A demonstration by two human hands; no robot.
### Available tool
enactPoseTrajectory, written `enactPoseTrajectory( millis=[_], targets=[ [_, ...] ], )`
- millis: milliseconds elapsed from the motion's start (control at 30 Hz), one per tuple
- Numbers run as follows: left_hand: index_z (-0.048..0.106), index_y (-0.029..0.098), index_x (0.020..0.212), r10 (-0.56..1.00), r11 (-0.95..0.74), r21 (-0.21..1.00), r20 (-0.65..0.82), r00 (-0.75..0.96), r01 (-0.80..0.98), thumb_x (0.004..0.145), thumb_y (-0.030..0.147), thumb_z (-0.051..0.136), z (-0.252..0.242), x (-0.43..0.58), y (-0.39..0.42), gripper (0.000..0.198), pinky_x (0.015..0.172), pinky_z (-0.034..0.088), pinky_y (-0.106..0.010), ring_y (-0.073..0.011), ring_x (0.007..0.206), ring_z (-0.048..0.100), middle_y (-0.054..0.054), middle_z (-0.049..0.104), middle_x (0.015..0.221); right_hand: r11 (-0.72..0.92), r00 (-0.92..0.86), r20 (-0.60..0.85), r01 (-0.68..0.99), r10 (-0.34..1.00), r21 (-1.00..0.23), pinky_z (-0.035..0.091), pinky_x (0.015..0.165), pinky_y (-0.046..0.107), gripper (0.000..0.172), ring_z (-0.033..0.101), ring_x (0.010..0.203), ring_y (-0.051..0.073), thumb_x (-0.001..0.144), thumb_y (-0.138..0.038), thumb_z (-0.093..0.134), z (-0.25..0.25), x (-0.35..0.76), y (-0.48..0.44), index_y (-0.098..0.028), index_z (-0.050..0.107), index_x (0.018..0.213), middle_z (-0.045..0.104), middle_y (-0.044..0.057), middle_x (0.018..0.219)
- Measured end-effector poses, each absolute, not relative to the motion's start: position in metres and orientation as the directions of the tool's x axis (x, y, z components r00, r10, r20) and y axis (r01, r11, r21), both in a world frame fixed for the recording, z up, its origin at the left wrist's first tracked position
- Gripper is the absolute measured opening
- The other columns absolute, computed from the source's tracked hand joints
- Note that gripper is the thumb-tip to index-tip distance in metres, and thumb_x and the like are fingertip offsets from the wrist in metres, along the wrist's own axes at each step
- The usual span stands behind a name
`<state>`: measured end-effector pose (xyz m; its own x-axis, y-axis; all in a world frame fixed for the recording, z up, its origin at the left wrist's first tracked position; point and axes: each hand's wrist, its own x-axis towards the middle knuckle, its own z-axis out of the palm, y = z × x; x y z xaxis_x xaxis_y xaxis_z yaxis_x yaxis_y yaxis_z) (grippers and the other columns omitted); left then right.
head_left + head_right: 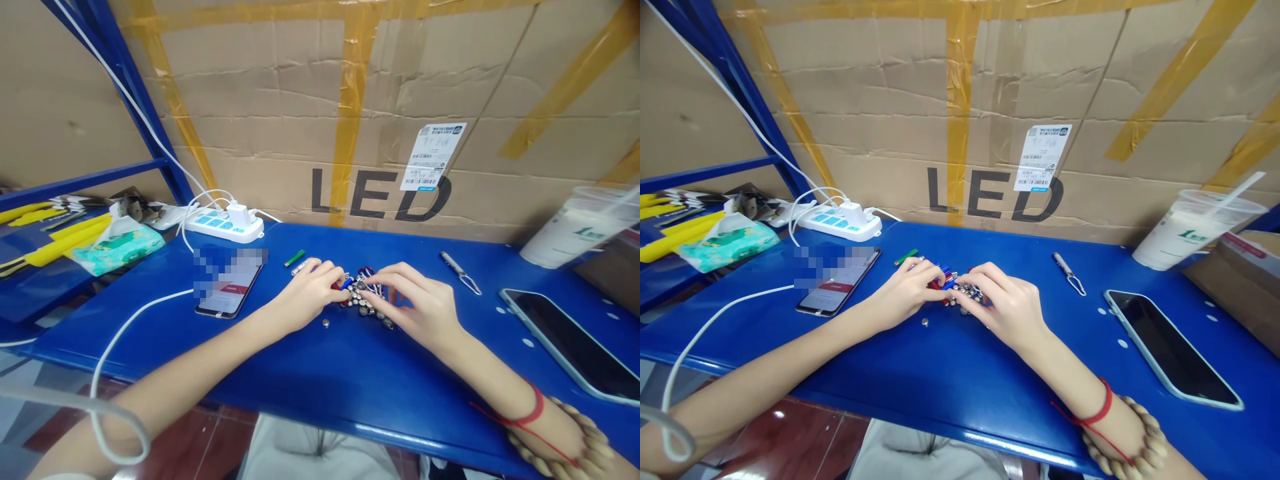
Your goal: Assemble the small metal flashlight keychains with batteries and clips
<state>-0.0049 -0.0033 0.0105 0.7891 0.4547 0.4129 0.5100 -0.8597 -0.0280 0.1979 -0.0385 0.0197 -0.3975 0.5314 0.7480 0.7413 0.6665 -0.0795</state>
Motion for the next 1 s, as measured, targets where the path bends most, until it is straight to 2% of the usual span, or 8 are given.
enactPoseTrajectory(
  millis=[100,200,300,400,500,600,733,1000],
  targets=[
    [0.069,0.024,0.092,0.349,-0.838,-0.301,0.344,0.872,0.454,0.089,0.014,0.046,0.009,-0.006,-0.001,0.025,0.081,0.031,-0.035,-0.0216,0.09,0.05,-0.008,0.059,0.093,0.667,-0.398,0.725,0.736,0.563,-0.113,0.043,0.051,0.019,0.02,0.053,0.048,0.005,0.087,-0.034,0.053,0.021,0.198,-0.037,-0.02,0.067,0.085,0.069,0.002,0.082],
    [0.068,0.025,0.094,0.343,-0.811,-0.344,0.374,0.862,0.473,0.09,0.014,0.044,0.01,-0.006,-0.002,0.026,0.08,0.029,-0.035,-0.0209,0.087,0.049,-0.007,0.058,0.093,0.669,-0.416,0.712,0.736,0.566,-0.101,0.042,0.051,0.019,0.019,0.055,0.05,0.006,0.087,-0.032,0.053,0.02,0.199,-0.035,-0.019,0.067,0.085,0.068,0.001,0.079],
    [0.065,0.025,0.102,0.412,-0.794,-0.275,0.412,0.813,0.542,0.088,0.008,0.044,0.015,-0.008,-0.003,0.031,0.078,0.028,-0.034,-0.0199,0.087,0.049,-0.006,0.059,0.094,0.68,-0.472,0.667,0.729,0.577,-0.073,0.042,0.052,0.018,0.019,0.06,0.056,0.008,0.087,-0.032,0.053,0.017,0.2,-0.032,-0.02,0.067,0.084,0.069,0.0,0.08],
    [0.062,0.023,0.11,0.535,-0.764,-0.092,0.464,0.706,0.639,0.088,0.007,0.043,0.019,-0.009,-0.005,0.033,0.077,0.028,-0.033,-0.0185,0.088,0.052,-0.005,0.062,0.095,0.726,-0.568,0.574,0.684,0.59,-0.069,0.045,0.057,0.019,0.019,0.063,0.064,0.009,0.088,-0.032,0.052,0.013,0.199,-0.031,-0.023,0.069,0.089,0.068,0.001,0.086],
    [0.063,0.02,0.105,0.645,-0.71,0.135,0.519,0.561,0.691,0.091,0.019,0.045,0.022,-0.006,-0.006,0.022,0.079,0.03,-0.033,-0.0166,0.087,0.055,-0.003,0.066,0.095,0.758,-0.668,0.446,0.651,0.596,-0.039,0.049,0.069,0.025,0.022,0.063,0.079,0.015,0.086,-0.033,0.054,0.009,0.194,-0.032,-0.026,0.068,0.102,0.066,0.004,0.094],
    [0.066,0.018,0.092,0.698,-0.674,0.277,0.542,0.468,0.685,0.088,0.03,0.052,0.021,-0.002,-0.008,0.018,0.08,0.031,-0.032,-0.0162,0.085,0.057,-0.002,0.067,0.091,0.77,-0.719,0.356,0.638,0.597,-0.003,0.048,0.081,0.035,0.024,0.059,0.094,0.021,0.087,-0.031,0.053,0.006,0.19,-0.033,-0.026,0.067,0.106,0.064,0.008,0.099],
    [0.066,0.018,0.088,0.688,-0.699,0.331,0.555,0.468,0.634,0.086,0.029,0.056,0.016,0.001,-0.009,0.015,0.08,0.033,-0.03,-0.0155,0.085,0.058,-0.001,0.066,0.089,0.763,-0.699,0.348,0.641,0.625,-0.083,0.047,0.082,0.037,0.019,0.057,0.094,0.021,0.085,-0.032,0.056,0.003,0.19,-0.032,-0.025,0.069,0.097,0.062,0.007,0.098],
    [0.061,0.018,0.096,0.653,-0.732,0.285,0.55,0.52,0.619,0.09,0.016,0.046,0.014,0.003,-0.014,0.016,0.082,0.031,-0.031,-0.0159,0.09,0.058,-0.002,0.068,0.099,0.752,-0.674,0.353,0.64,0.648,-0.157,0.046,0.081,0.037,0.014,0.057,0.092,0.021,0.084,-0.03,0.058,0.003,0.191,-0.031,-0.026,0.071,0.085,0.062,0.006,0.095]
  ],
)
